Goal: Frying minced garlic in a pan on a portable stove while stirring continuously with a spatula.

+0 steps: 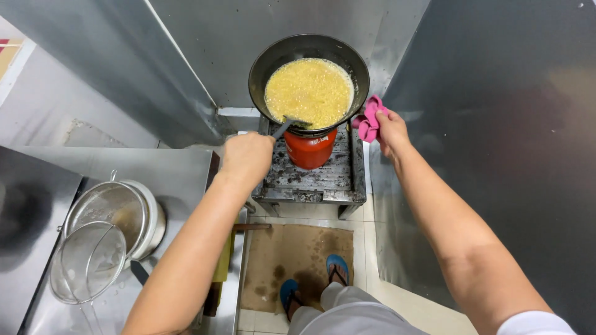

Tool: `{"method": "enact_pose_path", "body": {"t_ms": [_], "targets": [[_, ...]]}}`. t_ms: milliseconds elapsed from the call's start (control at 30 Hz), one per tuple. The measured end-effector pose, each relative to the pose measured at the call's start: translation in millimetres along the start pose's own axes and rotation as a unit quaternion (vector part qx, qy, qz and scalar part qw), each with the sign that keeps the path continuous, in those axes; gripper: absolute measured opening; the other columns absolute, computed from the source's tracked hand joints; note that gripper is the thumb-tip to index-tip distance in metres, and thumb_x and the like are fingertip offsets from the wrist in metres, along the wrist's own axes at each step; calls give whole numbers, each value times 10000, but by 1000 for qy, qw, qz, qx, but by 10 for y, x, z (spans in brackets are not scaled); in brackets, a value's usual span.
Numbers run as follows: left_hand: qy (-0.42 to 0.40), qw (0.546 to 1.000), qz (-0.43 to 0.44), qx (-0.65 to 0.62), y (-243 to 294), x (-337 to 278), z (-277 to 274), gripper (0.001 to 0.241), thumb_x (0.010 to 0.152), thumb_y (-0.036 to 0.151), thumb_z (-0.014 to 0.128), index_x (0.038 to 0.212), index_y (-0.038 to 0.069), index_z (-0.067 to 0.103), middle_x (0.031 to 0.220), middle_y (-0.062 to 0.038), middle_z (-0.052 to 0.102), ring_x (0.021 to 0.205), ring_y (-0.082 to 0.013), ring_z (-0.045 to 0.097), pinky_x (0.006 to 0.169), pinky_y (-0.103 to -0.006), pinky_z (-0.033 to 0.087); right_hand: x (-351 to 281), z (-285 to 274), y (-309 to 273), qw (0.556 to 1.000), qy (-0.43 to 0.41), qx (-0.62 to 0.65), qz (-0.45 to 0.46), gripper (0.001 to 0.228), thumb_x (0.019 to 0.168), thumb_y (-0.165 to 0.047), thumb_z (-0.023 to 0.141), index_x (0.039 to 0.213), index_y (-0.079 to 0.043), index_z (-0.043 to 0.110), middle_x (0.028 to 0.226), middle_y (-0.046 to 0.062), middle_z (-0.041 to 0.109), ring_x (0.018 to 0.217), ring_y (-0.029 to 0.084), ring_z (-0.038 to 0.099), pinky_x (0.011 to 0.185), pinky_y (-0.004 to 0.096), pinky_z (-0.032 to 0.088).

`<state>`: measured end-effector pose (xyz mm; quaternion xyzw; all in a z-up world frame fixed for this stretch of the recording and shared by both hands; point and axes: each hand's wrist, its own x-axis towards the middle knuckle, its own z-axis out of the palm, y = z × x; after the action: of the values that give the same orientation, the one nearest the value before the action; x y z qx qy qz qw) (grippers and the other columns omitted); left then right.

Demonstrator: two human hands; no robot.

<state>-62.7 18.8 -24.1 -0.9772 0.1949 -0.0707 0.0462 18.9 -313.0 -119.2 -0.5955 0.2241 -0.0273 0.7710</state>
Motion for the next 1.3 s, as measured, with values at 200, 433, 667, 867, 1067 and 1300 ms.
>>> {"method": "enact_pose_path", "body": {"t_ms": [200, 433, 667, 867, 1067, 1300], "targets": [[2, 997, -32, -72, 232, 281, 509, 208, 981, 67, 598, 1047, 105, 791, 791, -161, 696, 718, -353, 772, 638, -517, 634, 797, -238, 502, 999, 11, -23, -19, 392, 1013, -227, 734, 1368, -81, 654, 1019, 89, 707, 809, 168, 768, 728, 365, 703], [-19, 992, -70, -99, 369, 777, 779, 273, 1015, 85, 543, 1160, 154, 764, 895, -189, 716, 823, -411, 789, 737, -544, 639, 806, -235, 469, 999, 16, -38, -27, 354, 961, -160, 756, 1298, -67, 700, 908, 83, 681, 661, 150, 735, 578, 319, 692], [-6, 990, -103, -92, 409, 1096, 736, 293, 1043, 77, 493, 1211, 94, 733, 953, -212, 731, 886, -433, 788, 785, -559, 635, 730, -199, 412, 998, 15, -52, -28, 320, 943, -131, 746, 1249, -42, 714, 856, 87, 680, 588, 139, 719, 477, 259, 632], [-9, 993, -91, -72, 139, 960, 852, 229, 1023, 79, 513, 1086, 102, 732, 882, -182, 731, 826, -398, 791, 736, -545, 637, 474, -101, 234, 998, 8, -49, -30, 315, 947, -118, 733, 1246, -21, 705, 832, 100, 698, 553, 142, 721, 452, 245, 615], [-29, 997, -52, -54, -5, 607, 503, 179, 980, 26, 599, 880, 84, 736, 737, -159, 724, 720, -349, 783, 636, -510, 633, 137, -12, 18, 998, -6, -51, -42, 323, 965, -106, 700, 1259, 22, 675, 823, 111, 712, 520, 109, 702, 432, 201, 589], [-54, 996, -38, -55, 20, 230, -65, 252, 948, -34, 639, 745, 66, 750, 671, -162, 731, 686, -343, 776, 637, -535, 631, 1041, -283, 594, 996, 10, -73, -48, 307, 957, -139, 740, 1242, -29, 710, 793, 96, 717, 520, 134, 721, 425, 233, 599]]}}
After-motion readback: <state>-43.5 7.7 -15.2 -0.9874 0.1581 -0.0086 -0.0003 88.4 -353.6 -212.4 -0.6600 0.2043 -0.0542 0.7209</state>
